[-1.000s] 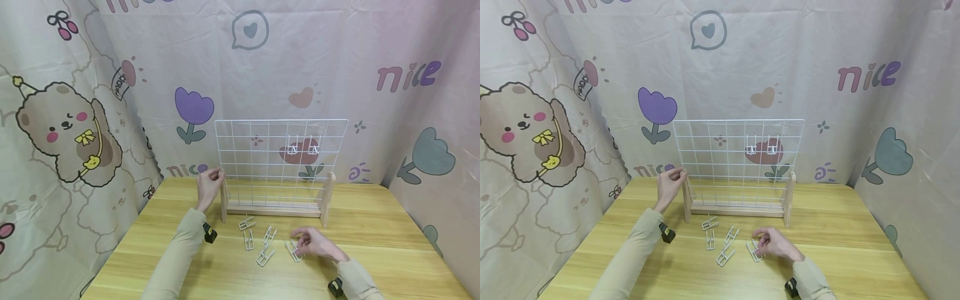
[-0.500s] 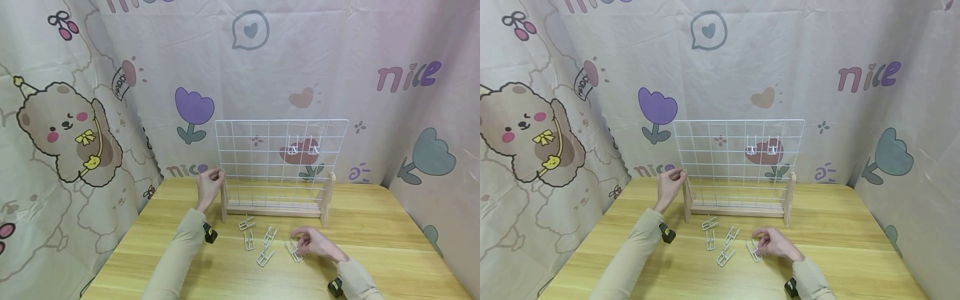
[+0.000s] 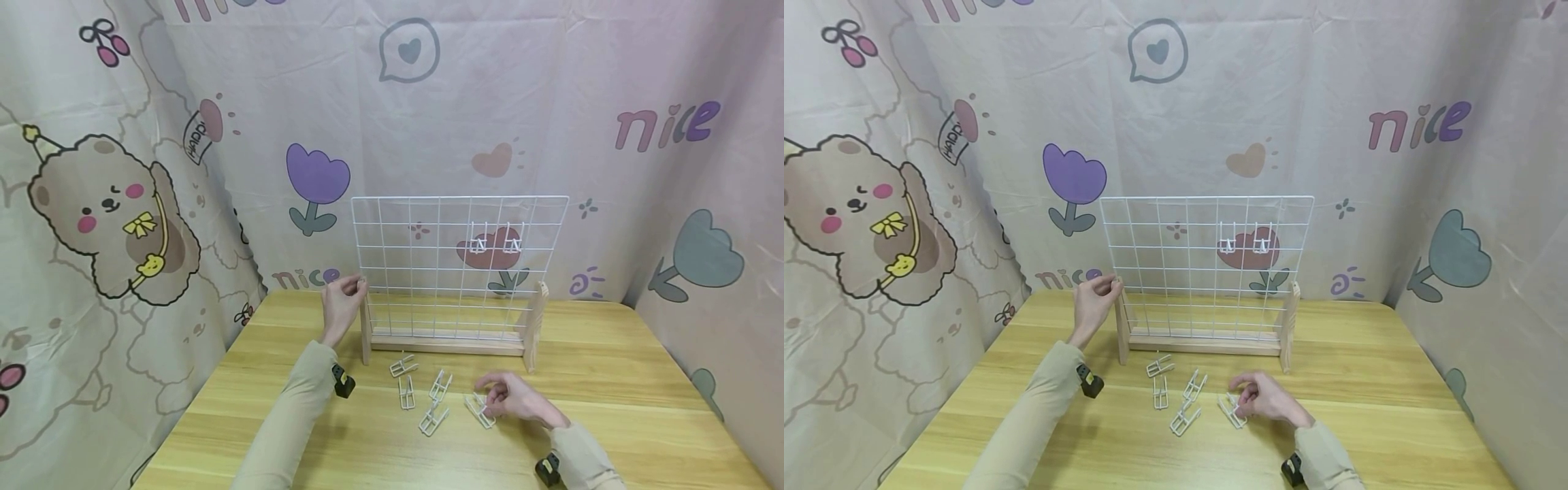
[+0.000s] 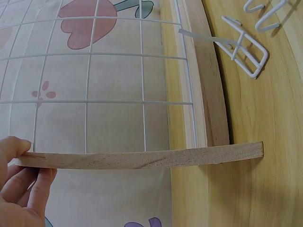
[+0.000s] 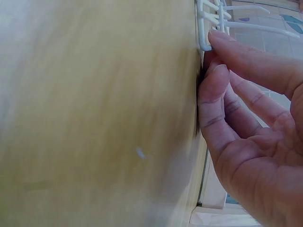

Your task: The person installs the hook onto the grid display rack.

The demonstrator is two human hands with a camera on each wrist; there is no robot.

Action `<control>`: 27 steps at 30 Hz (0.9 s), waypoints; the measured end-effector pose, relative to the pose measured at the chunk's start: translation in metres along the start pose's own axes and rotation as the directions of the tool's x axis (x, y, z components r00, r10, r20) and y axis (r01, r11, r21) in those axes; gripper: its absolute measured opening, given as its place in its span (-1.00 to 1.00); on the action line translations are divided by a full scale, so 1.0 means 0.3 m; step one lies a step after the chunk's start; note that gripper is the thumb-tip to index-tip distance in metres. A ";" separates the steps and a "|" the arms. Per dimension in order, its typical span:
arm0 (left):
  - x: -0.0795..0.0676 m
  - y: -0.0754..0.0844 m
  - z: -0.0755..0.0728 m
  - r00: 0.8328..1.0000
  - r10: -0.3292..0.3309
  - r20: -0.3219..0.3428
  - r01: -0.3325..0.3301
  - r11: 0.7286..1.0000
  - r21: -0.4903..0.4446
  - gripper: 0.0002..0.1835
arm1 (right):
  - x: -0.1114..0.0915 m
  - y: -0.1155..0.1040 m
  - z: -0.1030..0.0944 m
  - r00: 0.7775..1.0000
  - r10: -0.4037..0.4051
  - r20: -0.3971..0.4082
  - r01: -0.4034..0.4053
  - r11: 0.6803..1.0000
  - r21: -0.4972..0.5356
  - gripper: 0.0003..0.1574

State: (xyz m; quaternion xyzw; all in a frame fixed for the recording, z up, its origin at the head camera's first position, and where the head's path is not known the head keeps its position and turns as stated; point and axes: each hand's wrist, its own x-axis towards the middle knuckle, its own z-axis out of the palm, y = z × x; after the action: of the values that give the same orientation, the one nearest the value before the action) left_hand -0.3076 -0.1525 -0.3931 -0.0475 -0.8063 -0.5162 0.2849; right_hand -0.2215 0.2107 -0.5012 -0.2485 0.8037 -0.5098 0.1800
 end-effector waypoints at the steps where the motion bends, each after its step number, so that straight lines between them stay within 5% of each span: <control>1: 0.000 0.000 0.000 1.000 -0.001 0.000 0.001 1.000 0.000 -0.71 | 0.000 0.001 -0.001 1.000 0.001 0.002 -0.001 1.000 -0.005 -0.41; 14: 0.000 0.002 0.001 1.000 -0.014 0.003 0.014 1.000 0.000 -0.71 | -0.009 -0.003 -0.006 1.000 0.013 0.005 -0.013 1.000 0.013 -0.56; 27: 0.002 -0.003 -0.001 1.000 -0.013 0.013 0.013 1.000 -0.015 -0.70 | -0.010 0.002 -0.008 1.000 -0.018 0.012 0.017 0.998 0.059 -0.49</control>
State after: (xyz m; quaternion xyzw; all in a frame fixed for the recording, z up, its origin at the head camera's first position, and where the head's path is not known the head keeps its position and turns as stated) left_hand -0.3083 -0.1532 -0.3935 -0.0476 -0.8045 -0.5237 0.2760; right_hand -0.2204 0.2144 -0.5007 -0.2533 0.7849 -0.5333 0.1881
